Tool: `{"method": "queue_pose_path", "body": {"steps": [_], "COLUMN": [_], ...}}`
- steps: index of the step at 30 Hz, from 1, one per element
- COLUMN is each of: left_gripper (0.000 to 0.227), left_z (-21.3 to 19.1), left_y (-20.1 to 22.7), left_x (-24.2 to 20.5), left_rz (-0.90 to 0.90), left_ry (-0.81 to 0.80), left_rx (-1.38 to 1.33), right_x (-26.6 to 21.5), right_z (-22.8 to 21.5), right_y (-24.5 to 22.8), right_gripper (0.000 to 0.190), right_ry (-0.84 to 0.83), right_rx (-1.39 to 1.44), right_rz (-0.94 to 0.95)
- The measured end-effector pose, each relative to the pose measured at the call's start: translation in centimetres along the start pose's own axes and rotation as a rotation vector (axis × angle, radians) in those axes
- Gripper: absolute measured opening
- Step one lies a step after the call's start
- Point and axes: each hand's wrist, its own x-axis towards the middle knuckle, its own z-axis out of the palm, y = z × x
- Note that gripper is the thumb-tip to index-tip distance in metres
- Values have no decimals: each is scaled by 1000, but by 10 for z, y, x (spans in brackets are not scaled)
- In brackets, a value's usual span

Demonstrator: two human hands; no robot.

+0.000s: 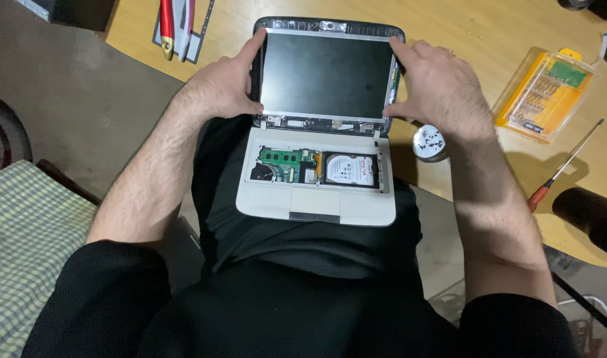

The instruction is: The person connects a ribbon cable to a new laptop screen and aligns it into the laptop frame. They then use a screwdriver to secure the screen with screws around the bezel and finally place the top cover back onto the laptop.

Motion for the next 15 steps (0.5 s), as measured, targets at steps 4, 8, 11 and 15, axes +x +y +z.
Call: {"method": "queue_pose_path", "body": {"steps": [4,8,11,15], "left_gripper": [149,147,150,149], "left_z": [2,3,7,2], "left_y": [-5,-3,-9,-7], "left_x": [4,3,6,-2], "left_rz": [4,-11,5,12], "left_ry": [3,19,35,13], "left_rx": [-24,-44,-39,-77], "right_x": [2,7,6,8], "right_z": [-14,-5,-12,-9], "right_y": [-19,-22,-33,-31], "right_gripper": [139,140,137,140], "right_ry": [-110,-110,-144,-152], "right_rx": [51,-86,-68,-136], "right_rz": [108,135,177,190]}}
